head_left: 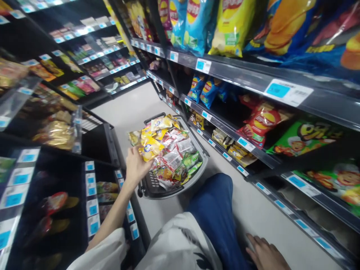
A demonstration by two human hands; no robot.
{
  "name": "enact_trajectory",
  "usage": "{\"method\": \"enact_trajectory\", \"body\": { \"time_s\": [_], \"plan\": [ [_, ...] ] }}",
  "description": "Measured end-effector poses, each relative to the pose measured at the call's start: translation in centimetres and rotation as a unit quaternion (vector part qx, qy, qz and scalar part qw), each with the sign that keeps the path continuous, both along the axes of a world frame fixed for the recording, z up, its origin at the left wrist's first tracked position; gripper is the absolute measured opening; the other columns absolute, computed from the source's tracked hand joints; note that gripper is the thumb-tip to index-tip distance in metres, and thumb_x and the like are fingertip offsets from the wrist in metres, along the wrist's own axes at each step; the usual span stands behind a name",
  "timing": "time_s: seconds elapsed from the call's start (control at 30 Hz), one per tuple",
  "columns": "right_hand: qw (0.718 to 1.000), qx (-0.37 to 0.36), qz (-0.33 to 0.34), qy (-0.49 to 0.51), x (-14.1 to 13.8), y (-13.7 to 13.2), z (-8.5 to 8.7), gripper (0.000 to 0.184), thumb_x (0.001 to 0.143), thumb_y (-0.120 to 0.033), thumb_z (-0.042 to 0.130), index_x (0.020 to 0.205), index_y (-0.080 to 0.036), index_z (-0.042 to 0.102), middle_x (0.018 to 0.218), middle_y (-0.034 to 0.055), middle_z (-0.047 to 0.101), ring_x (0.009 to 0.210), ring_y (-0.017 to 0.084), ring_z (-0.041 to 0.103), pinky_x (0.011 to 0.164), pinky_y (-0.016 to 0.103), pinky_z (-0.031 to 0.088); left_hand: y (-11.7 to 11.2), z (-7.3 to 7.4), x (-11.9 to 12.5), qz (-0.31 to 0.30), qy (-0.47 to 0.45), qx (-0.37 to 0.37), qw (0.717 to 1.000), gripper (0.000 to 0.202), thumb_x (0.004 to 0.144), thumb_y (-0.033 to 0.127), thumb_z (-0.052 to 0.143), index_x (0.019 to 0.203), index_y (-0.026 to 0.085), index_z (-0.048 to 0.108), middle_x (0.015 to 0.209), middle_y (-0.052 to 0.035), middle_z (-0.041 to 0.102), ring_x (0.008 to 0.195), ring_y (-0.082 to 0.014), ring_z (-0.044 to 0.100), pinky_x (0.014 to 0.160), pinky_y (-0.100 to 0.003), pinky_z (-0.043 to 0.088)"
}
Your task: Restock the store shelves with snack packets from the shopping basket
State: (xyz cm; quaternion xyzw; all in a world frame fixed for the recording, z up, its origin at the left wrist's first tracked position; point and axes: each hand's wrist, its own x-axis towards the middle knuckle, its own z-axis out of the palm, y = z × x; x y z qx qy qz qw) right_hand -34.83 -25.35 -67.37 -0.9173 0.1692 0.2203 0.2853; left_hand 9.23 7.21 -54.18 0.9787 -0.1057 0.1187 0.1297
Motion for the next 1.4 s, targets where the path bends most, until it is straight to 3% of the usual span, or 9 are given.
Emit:
{"method": "enact_trajectory", "body": {
  "time_s": [0.1,0.2,0.3,0.43,0.63,0.9,1.07,1.27,1.4],
  "plan": [
    [0.982,0.141,-0.12,-0.047,2.7,0.5,2.7,0.054,0.097,-0.052,0.046,0.137,-0.02,0.062,0.136,0.0144,0.066,0.126,0.031,0.063,0.112,0.049,0.049,-6.4,-0.6,-5.2,-0.221,0.043,-0.143,0.964,0.061,0.07,0.038,0.068,0.124,0.019,0.045,0.121,-0.0113,0.053,0.111,-0.0282,0.057,0.1,-0.042,0.049],
    [0.88,0.367,-0.273,-0.125,5.6,0.5,4.7,0.066,0.096,-0.065,0.049,0.145,-0.022,0.049,0.143,0.0157,0.06,0.122,0.027,0.065,0.105,0.046,0.055,-14.7,-3.5,-11.1,-0.476,0.162,-0.178,0.846,0.071,0.07,0.04,0.073,0.132,0.021,0.045,0.128,-0.0123,0.053,0.119,-0.0269,0.054,0.103,-0.04,0.048],
    [0.758,0.453,-0.411,-0.224,6.9,-0.7,5.0,0.07,0.08,-0.068,0.071,0.131,-0.022,0.059,0.137,0.0157,0.064,0.114,0.032,0.068,0.095,0.047,0.06,-21.7,-6.5,-16.1,-0.616,0.176,-0.085,0.763,0.083,0.074,0.042,0.073,0.147,0.022,0.039,0.14,-0.0153,0.049,0.127,-0.0306,0.051,0.106,-0.047,0.042],
    [0.687,0.435,-0.525,-0.253,6.3,-2.9,4.4,0.064,0.074,-0.073,0.075,0.107,-0.018,0.07,0.107,0.0127,0.075,0.098,0.031,0.072,0.078,0.042,0.063,-26.0,-8.9,-19.3,-0.673,0.164,-0.019,0.721,0.088,0.077,0.038,0.071,0.155,0.021,0.032,0.145,-0.0171,0.046,0.128,-0.0331,0.047,0.104,-0.05,0.039],
    [0.763,0.393,-0.467,-0.213,6.1,-3.2,4.0,0.059,0.067,-0.06,0.086,0.101,-0.013,0.073,0.083,0.0065,0.075,0.064,0.016,0.064,0.053,0.025,0.054,-25.1,-11.1,-19.4,-0.686,0.203,0.028,0.699,0.094,0.073,0.031,0.07,0.157,0.024,0.03,0.145,-0.0153,0.047,0.126,-0.0336,0.044,0.102,-0.049,0.038],
    [0.757,0.373,-0.477,-0.245,6.3,-4.2,4.7,0.051,0.071,-0.058,0.083,0.093,-0.012,0.074,0.073,0.005,0.072,0.056,0.011,0.058,0.048,0.021,0.046,-25.0,-10.5,-19.7,-0.666,0.197,-0.015,0.719,0.1,0.07,0.03,0.069,0.158,0.021,0.025,0.144,-0.016,0.045,0.126,-0.0342,0.045,0.109,-0.05,0.035],
    [0.753,0.367,-0.489,-0.245,5.8,-5.1,5.1,0.05,0.072,-0.052,0.085,0.101,-0.014,0.073,0.079,0.0053,0.074,0.059,0.013,0.06,0.048,0.022,0.048,-25.4,-10.4,-19.1,-0.682,0.185,-0.028,0.707,0.098,0.071,0.03,0.07,0.157,0.02,0.024,0.148,-0.016,0.042,0.129,-0.0351,0.043,0.114,-0.049,0.034],
    [0.758,0.43,-0.456,-0.18,5.1,-4.8,4.8,0.056,0.075,-0.042,0.085,0.122,-0.018,0.066,0.109,0.0071,0.074,0.087,0.02,0.07,0.078,0.031,0.058,-25.9,-10.9,-17.9,-0.762,0.158,-0.006,0.628,0.088,0.079,0.033,0.07,0.155,0.014,0.031,0.148,-0.0184,0.044,0.134,-0.0343,0.041,0.118,-0.047,0.033],
    [0.799,0.358,-0.47,-0.116,4.9,-4.5,3.2,0.054,0.075,-0.049,0.083,0.114,-0.017,0.066,0.102,0.0072,0.074,0.092,0.024,0.07,0.087,0.037,0.058,-26.1,-11.7,-17.6,-0.796,0.087,-0.031,0.598,0.081,0.087,0.037,0.068,0.154,0.01,0.033,0.157,-0.0202,0.036,0.145,-0.0349,0.033,0.123,-0.048,0.024]
  ]
}}
